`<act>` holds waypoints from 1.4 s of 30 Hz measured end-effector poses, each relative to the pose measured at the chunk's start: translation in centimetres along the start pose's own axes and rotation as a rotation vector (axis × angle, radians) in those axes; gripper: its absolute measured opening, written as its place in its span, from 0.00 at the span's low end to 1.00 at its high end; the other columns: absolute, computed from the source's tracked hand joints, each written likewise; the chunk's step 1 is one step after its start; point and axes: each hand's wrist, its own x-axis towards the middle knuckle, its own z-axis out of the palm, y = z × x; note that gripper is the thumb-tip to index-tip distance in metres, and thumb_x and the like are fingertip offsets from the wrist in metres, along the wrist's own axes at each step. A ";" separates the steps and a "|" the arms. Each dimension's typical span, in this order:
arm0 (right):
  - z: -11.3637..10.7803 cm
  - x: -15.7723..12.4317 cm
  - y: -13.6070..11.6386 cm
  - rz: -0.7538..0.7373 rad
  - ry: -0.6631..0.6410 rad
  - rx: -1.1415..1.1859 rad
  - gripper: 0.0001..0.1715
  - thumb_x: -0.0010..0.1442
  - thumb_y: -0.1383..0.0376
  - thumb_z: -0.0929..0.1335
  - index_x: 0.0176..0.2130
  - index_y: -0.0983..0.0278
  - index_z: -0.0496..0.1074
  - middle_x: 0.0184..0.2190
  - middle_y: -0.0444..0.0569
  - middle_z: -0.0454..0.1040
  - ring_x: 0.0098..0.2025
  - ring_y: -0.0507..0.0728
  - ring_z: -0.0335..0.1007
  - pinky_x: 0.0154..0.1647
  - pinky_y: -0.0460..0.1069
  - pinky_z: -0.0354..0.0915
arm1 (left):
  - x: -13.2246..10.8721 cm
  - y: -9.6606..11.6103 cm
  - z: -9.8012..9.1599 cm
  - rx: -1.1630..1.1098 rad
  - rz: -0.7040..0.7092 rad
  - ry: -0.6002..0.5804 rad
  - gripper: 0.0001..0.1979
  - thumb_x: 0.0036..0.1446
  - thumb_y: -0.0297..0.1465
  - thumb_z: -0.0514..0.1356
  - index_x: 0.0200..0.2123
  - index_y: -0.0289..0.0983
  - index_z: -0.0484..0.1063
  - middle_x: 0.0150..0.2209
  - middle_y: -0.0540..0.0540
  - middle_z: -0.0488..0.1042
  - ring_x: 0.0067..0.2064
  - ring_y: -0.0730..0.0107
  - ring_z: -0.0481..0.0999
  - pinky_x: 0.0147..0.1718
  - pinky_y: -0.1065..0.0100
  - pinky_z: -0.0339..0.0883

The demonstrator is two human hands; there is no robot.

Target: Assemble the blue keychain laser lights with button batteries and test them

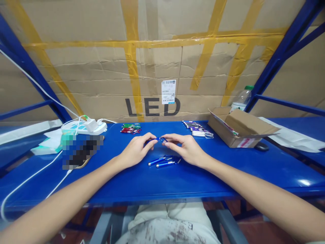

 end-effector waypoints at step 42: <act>-1.9 0.0 1.1 -0.081 -0.330 -0.563 0.13 0.74 0.55 0.71 0.47 0.61 0.69 0.46 0.51 0.76 0.46 0.63 0.67 0.48 0.55 0.62 | -0.4 -0.5 -2.3 0.214 0.050 -0.390 0.19 0.69 0.45 0.63 0.56 0.41 0.73 0.45 0.46 0.74 0.45 0.60 0.77 0.46 0.63 0.68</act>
